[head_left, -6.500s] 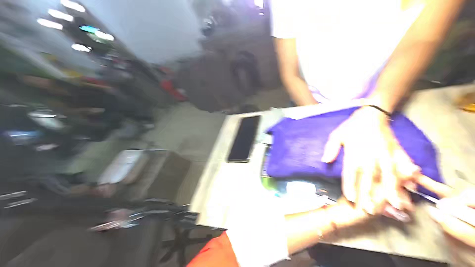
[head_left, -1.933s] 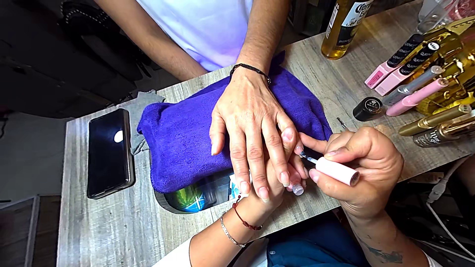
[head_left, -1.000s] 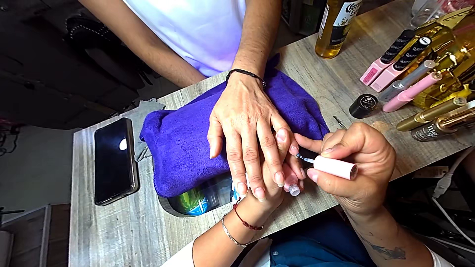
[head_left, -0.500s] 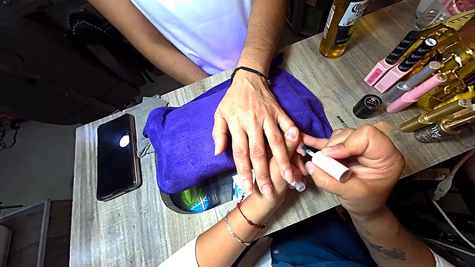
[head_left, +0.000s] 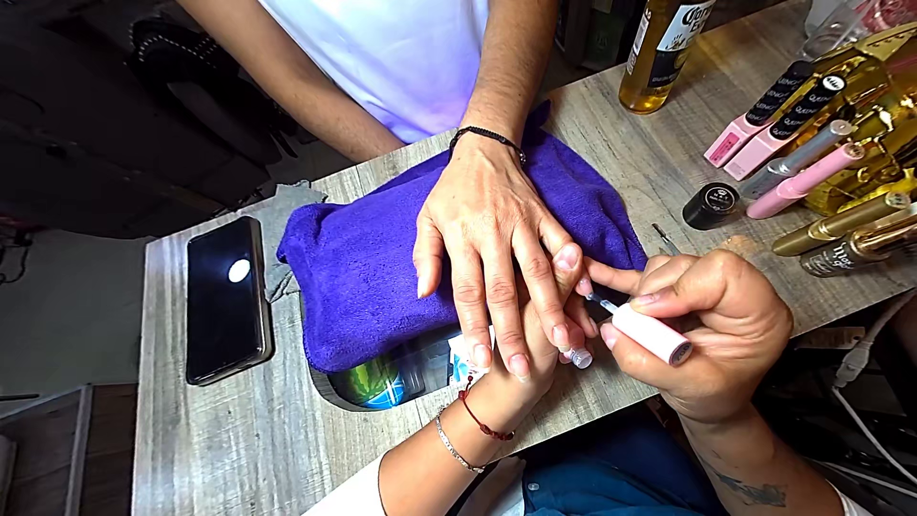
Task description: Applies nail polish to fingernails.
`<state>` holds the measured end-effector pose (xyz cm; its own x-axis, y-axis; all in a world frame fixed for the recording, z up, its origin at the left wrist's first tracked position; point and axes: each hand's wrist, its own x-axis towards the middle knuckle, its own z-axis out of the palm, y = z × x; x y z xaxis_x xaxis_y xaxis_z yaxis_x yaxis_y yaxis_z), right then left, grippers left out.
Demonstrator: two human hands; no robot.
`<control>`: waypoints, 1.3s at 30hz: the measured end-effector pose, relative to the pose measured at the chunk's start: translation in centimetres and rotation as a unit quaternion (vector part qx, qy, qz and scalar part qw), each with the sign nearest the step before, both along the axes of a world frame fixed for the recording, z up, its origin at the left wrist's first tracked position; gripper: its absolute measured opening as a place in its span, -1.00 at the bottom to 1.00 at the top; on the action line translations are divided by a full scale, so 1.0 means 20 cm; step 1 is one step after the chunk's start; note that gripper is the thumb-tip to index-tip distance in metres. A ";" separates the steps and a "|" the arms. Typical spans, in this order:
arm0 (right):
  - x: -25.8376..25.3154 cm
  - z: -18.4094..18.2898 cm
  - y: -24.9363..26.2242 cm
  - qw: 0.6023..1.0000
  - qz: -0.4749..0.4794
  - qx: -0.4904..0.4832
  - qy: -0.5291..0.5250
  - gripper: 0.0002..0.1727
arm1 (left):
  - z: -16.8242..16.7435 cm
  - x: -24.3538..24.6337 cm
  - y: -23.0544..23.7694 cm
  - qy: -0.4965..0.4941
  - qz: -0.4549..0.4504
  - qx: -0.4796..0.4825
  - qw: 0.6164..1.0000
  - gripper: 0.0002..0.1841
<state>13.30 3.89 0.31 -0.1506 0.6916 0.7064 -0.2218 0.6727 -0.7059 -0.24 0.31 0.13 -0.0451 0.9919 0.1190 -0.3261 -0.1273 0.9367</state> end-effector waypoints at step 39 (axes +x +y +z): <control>0.12 0.03 -0.04 0.994 0.046 -0.079 0.057 -0.68 | 0.02 0.01 -0.04 -0.044 -0.023 -0.032 0.998 -0.53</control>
